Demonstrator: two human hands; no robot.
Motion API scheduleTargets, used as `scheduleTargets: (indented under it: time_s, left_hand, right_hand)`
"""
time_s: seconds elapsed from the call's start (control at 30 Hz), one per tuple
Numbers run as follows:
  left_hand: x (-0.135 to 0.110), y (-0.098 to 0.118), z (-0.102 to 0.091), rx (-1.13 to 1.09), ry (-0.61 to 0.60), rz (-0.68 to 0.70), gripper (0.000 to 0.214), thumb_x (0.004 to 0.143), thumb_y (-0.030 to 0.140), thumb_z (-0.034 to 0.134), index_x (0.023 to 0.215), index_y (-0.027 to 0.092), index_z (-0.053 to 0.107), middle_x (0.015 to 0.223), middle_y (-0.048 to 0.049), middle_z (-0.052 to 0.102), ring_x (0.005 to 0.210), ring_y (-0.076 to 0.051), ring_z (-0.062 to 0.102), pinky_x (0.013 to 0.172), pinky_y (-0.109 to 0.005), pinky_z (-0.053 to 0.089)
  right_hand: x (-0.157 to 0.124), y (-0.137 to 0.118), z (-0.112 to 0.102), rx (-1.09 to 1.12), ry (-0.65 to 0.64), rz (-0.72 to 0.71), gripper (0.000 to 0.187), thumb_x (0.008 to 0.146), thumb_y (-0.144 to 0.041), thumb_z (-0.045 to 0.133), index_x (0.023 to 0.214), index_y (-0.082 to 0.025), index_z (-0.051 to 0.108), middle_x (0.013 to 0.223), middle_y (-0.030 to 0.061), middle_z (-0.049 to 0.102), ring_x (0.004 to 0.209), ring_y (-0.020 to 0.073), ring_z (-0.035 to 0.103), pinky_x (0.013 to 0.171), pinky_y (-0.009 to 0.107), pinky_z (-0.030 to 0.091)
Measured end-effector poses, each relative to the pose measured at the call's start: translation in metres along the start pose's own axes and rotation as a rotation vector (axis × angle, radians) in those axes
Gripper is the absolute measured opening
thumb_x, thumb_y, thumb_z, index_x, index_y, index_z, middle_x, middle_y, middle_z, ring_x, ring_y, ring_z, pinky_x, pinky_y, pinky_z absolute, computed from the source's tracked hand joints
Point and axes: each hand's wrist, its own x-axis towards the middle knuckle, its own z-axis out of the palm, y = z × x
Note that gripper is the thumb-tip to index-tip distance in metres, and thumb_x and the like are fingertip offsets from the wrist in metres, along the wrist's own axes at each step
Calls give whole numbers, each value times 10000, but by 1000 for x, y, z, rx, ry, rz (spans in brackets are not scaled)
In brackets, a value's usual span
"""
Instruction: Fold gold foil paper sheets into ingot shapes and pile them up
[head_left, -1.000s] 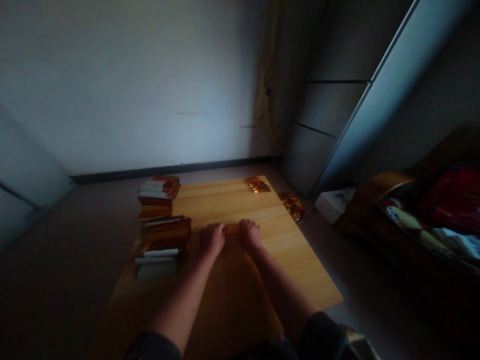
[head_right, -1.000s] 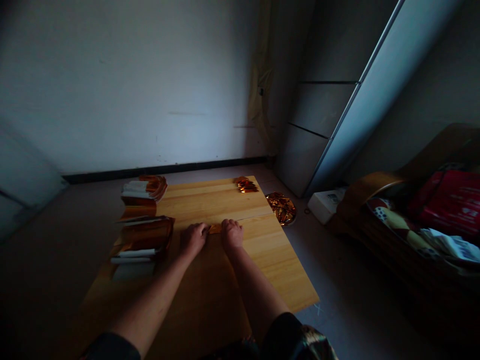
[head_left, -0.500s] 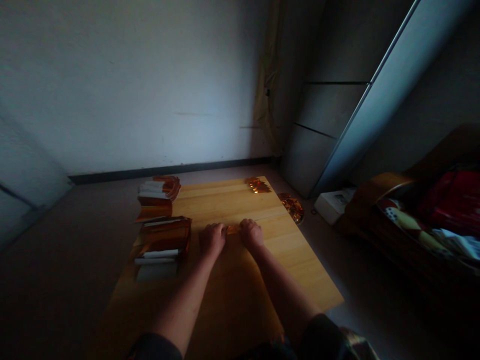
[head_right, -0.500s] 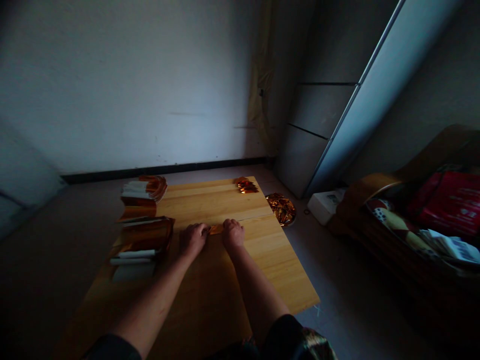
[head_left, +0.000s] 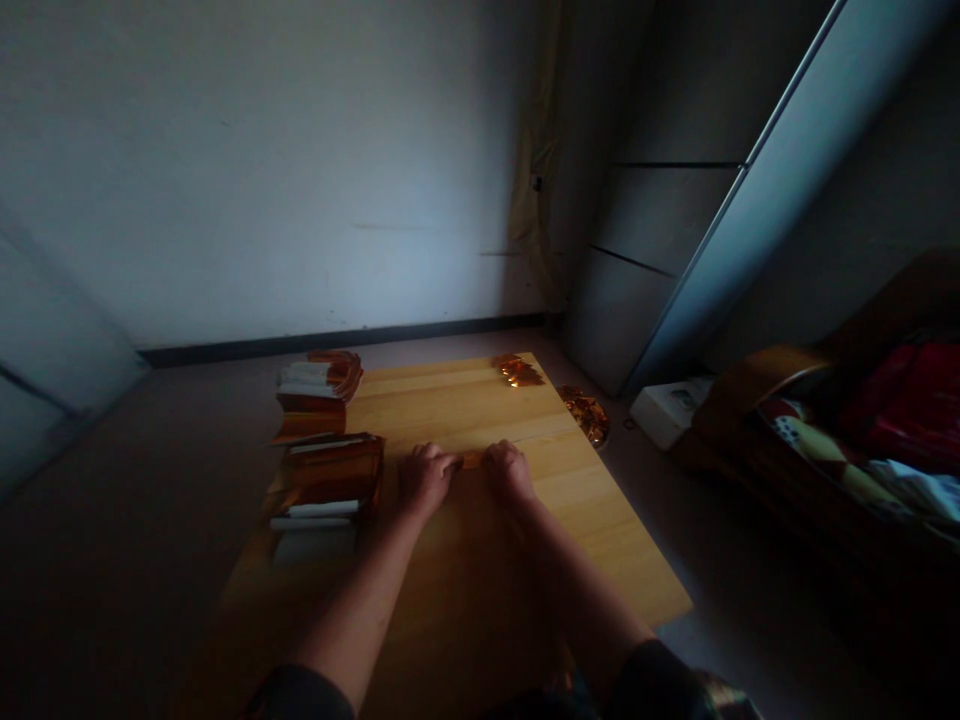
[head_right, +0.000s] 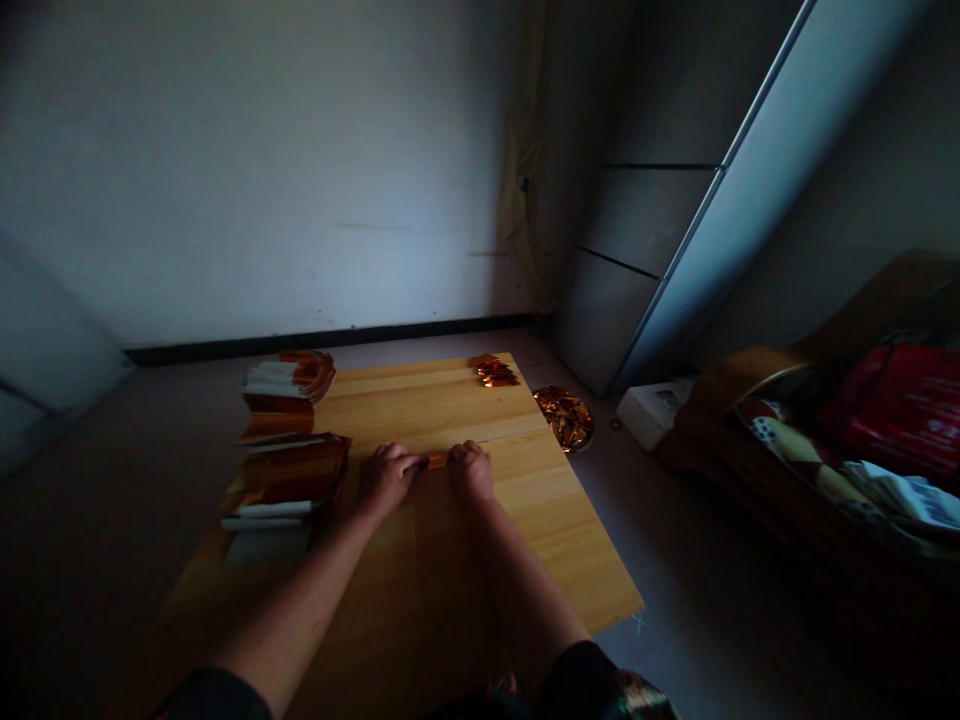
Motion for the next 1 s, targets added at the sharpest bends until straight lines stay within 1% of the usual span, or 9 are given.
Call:
scheduleTargets:
  time_s: [0.13, 0.23, 0.37, 0.47, 0.57, 0.67, 0.8, 0.93, 1.0]
  left_hand:
    - [-1, 0, 1, 38, 0, 15, 256, 836, 249, 499, 942, 348, 710, 882, -46, 605, 903, -209, 493, 732, -332, 324]
    - [-3, 2, 3, 62, 10, -9, 268, 825, 245, 510, 970, 369, 698, 890, -45, 603, 906, -219, 489, 712, -342, 312]
    - [-9, 9, 4, 91, 23, -47, 266, 828, 246, 496, 965, 356, 697, 894, -46, 605, 915, -224, 490, 704, -350, 304]
    - [-11, 14, 2, 114, 14, -54, 260, 830, 236, 484, 937, 331, 702, 888, -53, 604, 922, -230, 494, 719, -360, 306]
    - [-11, 16, 0, 124, -4, -55, 261, 838, 254, 475, 947, 326, 700, 881, -64, 605, 932, -239, 500, 735, -370, 312]
    - [-9, 16, 0, 131, -25, -59, 268, 847, 269, 462, 958, 312, 702, 885, -74, 613, 939, -245, 505, 751, -376, 321]
    - [-7, 13, 0, 135, -54, -67, 255, 846, 302, 473, 935, 290, 712, 893, -79, 615, 954, -250, 499, 764, -375, 332]
    - [-7, 9, -4, 99, -91, -81, 264, 850, 349, 485, 1020, 356, 687, 900, -64, 603, 939, -236, 488, 777, -366, 327]
    - [-6, 6, -7, 93, -102, -84, 264, 851, 385, 487, 1028, 376, 683, 904, -63, 591, 936, -233, 480, 787, -368, 320]
  right_hand:
    - [-1, 5, 2, -9, -7, -60, 207, 868, -135, 486, 838, -190, 683, 846, 40, 628, 783, 131, 538, 699, 213, 352]
    - [-2, 10, 3, -32, -5, -125, 196, 875, -150, 492, 876, -195, 683, 872, 41, 623, 814, 133, 530, 721, 218, 359]
    - [-1, 15, -4, -87, -29, -225, 200, 883, -181, 489, 906, -216, 685, 916, 47, 616, 874, 152, 519, 769, 242, 367]
    - [5, 11, -11, -168, -63, -268, 214, 880, -182, 471, 879, -205, 684, 913, 62, 610, 885, 171, 517, 752, 252, 378]
    - [13, 2, -11, -215, -127, -299, 209, 846, -147, 469, 867, -182, 674, 938, 84, 601, 852, 169, 540, 686, 236, 386]
    - [18, -8, -6, -186, -174, -235, 209, 844, -182, 471, 920, -177, 665, 958, 85, 613, 786, 153, 574, 652, 225, 392]
    - [19, -15, -4, -108, -191, -91, 241, 866, -263, 461, 965, -211, 674, 958, 62, 660, 819, 159, 607, 668, 227, 400]
    - [22, -18, -9, -103, -237, -32, 255, 864, -254, 454, 979, -219, 679, 976, 70, 678, 859, 172, 615, 698, 242, 407]
    - [23, -19, -11, -120, -246, -19, 262, 868, -254, 448, 991, -213, 675, 989, 82, 678, 868, 180, 616, 704, 250, 411]
